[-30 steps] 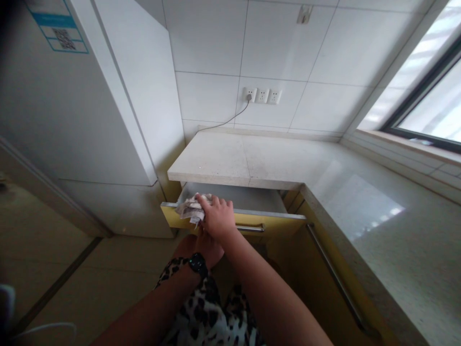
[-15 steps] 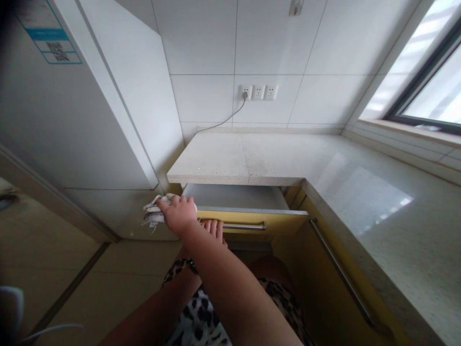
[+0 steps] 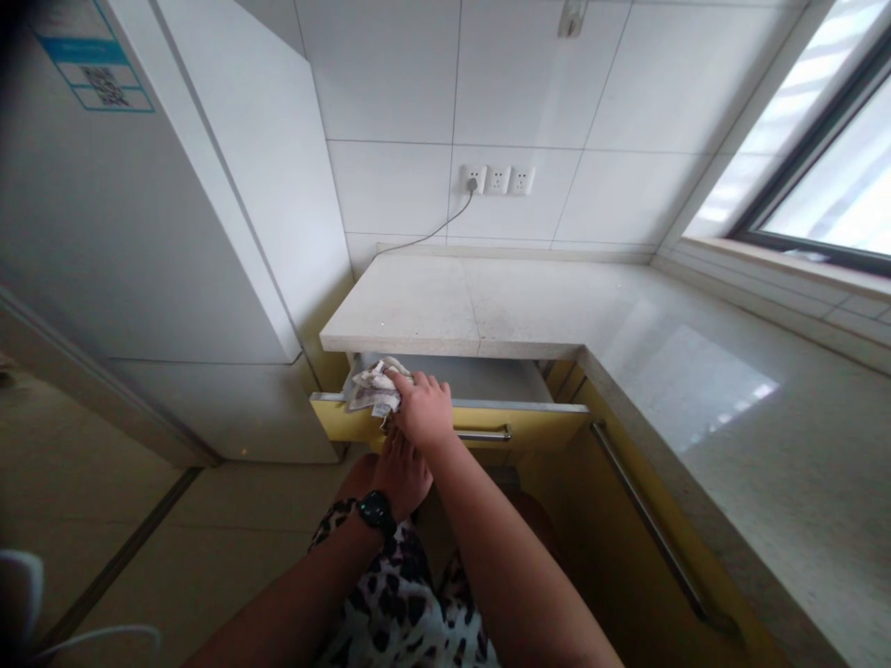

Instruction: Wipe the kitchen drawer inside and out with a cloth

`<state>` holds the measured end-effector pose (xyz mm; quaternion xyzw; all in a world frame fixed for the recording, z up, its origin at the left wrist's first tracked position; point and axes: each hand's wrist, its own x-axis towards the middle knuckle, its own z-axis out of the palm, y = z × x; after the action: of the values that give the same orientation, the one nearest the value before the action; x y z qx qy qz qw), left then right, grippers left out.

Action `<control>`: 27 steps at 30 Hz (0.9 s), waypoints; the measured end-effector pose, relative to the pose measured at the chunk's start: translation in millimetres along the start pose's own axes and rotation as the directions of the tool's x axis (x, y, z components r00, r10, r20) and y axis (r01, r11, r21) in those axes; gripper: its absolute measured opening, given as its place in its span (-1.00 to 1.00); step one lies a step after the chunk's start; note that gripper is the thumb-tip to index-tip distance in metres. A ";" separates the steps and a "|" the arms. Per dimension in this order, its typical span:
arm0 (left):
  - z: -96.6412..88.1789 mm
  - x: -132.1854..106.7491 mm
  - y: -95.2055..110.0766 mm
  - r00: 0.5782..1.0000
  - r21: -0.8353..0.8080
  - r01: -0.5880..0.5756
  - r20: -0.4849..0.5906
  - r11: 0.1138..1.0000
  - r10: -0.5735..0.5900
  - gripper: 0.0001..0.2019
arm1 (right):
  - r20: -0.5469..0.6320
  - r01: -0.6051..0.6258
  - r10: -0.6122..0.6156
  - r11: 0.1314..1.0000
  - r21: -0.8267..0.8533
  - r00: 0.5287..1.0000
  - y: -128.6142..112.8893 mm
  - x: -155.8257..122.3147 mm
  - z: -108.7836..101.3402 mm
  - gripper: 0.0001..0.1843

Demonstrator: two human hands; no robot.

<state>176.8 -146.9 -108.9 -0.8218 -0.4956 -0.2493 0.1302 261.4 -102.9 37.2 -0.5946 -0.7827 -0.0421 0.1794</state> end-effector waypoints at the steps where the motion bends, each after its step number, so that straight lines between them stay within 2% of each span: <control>1: -3.7 1.3 0.6 1.000 -0.015 0.008 0.002 1.000 -0.008 -0.44 | -0.025 -0.026 0.026 1.000 -0.009 0.999 9.9 -3.7 -1.3 -0.27; 6: -27.8 12.4 3.2 0.996 -0.068 0.054 0.076 0.996 -0.049 -0.33 | -0.150 -0.159 0.144 0.983 -0.093 0.978 73.6 -33.9 -10.2 -0.31; 12: -43.7 21.1 4.5 0.993 -0.099 0.070 0.098 0.993 -0.060 -0.43 | -0.289 -0.332 0.285 0.935 -0.125 0.914 158.6 -68.4 -25.4 -0.40; 14: -44.1 22.4 4.6 0.993 -0.095 0.069 0.100 0.993 -0.060 -0.46 | -0.325 -0.392 0.335 0.911 -0.127 0.884 176.2 -74.3 -28.0 -0.42; 16: -43.3 23.3 4.9 0.993 -0.089 0.068 0.101 0.994 -0.059 -0.47 | -0.346 -0.433 0.370 0.893 -0.126 0.863 183.1 -76.1 -28.5 -0.42; 18: -42.5 24.1 5.8 0.993 -0.082 0.075 0.102 0.994 -0.066 -0.46 | -0.348 -0.451 0.387 0.885 -0.120 0.854 178.2 -73.9 -27.7 -0.43; 21: -41.6 25.6 8.5 0.991 -0.059 0.093 0.098 0.994 -0.087 -0.49 | -0.310 -0.427 0.378 0.897 -0.110 0.872 151.2 -63.8 -25.1 -0.42; 24: -38.3 25.4 12.2 0.991 -0.026 0.107 0.089 0.994 -0.104 -0.54 | -0.221 -0.337 0.310 0.936 -0.098 0.925 107.9 -47.8 -20.6 -0.38; 27: -27.2 21.9 13.1 0.991 -0.008 0.116 0.071 0.993 -0.115 -0.52 | -0.145 -0.239 0.227 0.969 -0.065 0.963 58.0 -28.4 -13.7 -0.40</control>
<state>189.1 -149.2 -73.7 -0.8007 -0.5452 -0.2304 0.0929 325.9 -116.0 32.0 -0.6851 -0.6907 -0.0932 0.2117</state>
